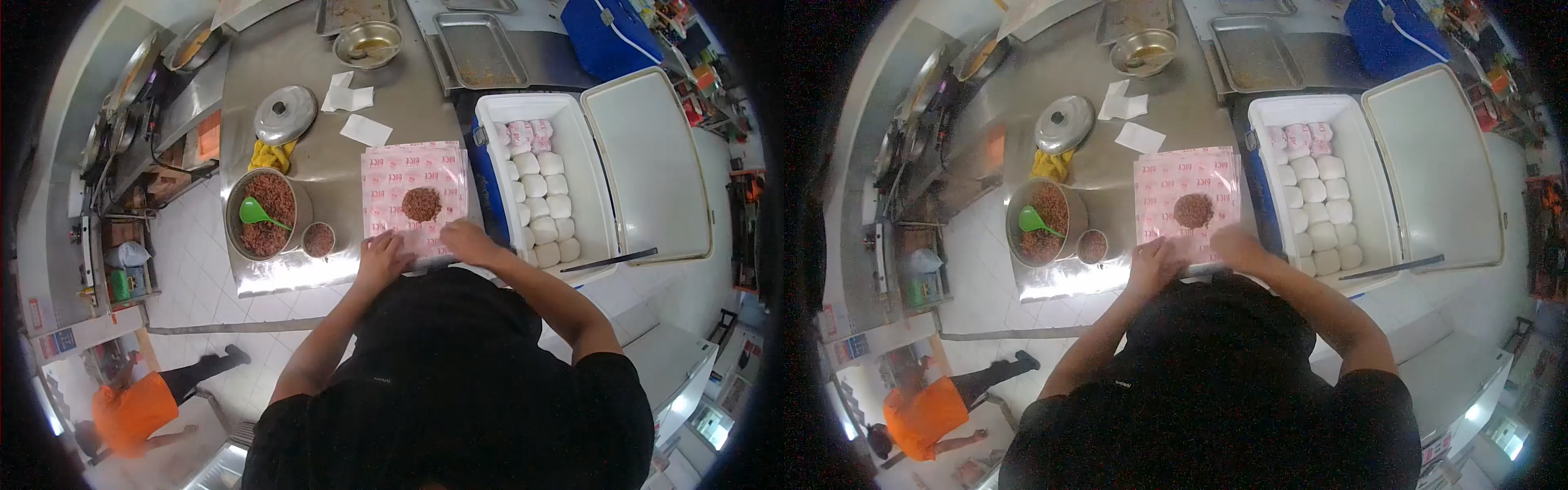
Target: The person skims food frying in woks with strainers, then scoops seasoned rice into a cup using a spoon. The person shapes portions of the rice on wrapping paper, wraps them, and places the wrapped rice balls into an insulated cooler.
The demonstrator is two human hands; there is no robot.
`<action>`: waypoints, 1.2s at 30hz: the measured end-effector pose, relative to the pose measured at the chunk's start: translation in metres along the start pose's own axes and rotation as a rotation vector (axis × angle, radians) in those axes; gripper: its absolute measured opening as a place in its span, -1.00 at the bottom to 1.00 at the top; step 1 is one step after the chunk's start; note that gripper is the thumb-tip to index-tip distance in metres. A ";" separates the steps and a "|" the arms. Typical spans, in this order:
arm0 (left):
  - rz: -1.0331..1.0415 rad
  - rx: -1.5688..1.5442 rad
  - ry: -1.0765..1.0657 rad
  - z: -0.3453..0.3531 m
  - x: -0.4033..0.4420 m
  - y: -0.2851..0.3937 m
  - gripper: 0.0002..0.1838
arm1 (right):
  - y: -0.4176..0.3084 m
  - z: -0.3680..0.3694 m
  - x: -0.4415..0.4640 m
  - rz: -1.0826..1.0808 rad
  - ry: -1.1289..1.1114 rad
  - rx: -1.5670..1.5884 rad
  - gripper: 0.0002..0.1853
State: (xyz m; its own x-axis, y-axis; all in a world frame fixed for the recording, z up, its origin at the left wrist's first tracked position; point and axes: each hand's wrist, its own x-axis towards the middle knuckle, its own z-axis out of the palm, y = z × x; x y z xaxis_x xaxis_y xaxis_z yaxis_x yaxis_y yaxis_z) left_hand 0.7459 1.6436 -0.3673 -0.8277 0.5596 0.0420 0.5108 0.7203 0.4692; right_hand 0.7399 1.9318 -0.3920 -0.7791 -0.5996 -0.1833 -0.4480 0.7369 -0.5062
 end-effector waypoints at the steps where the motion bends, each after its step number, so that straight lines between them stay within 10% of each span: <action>1: -0.001 0.058 0.122 0.000 0.005 0.005 -0.48 | 0.006 -0.004 0.006 0.055 -0.016 0.044 -0.83; 3: 0.005 0.174 0.369 0.002 0.016 0.015 -0.47 | 0.019 -0.018 0.016 0.153 0.210 0.249 -0.83; 7: 0.185 0.027 0.096 0.029 0.016 0.028 -0.29 | 0.042 -0.023 0.035 0.365 0.590 0.751 -0.80; 14: 0.076 0.101 0.097 0.035 0.049 0.046 -0.17 | 0.042 -0.016 0.029 0.543 0.476 1.141 -0.78; 26: 0.139 0.180 0.070 0.028 0.037 0.039 -0.23 | 0.046 -0.017 0.055 0.530 0.374 0.983 -0.75; 29: 0.085 0.090 -0.003 0.023 0.044 0.052 -0.14 | 0.046 0.001 0.059 0.481 0.680 0.851 -0.70; 36: 0.002 0.157 0.014 0.039 0.057 0.039 -0.02 | 0.008 -0.019 -0.004 0.607 0.441 0.863 -0.50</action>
State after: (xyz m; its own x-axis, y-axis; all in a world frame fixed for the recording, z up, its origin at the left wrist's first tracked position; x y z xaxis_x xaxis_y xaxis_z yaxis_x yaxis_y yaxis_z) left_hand 0.7276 1.7198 -0.3804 -0.8292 0.5562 0.0555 0.5416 0.7750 0.3255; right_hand 0.7310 1.9458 -0.3798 -0.9262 0.0695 -0.3705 0.3733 0.3049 -0.8762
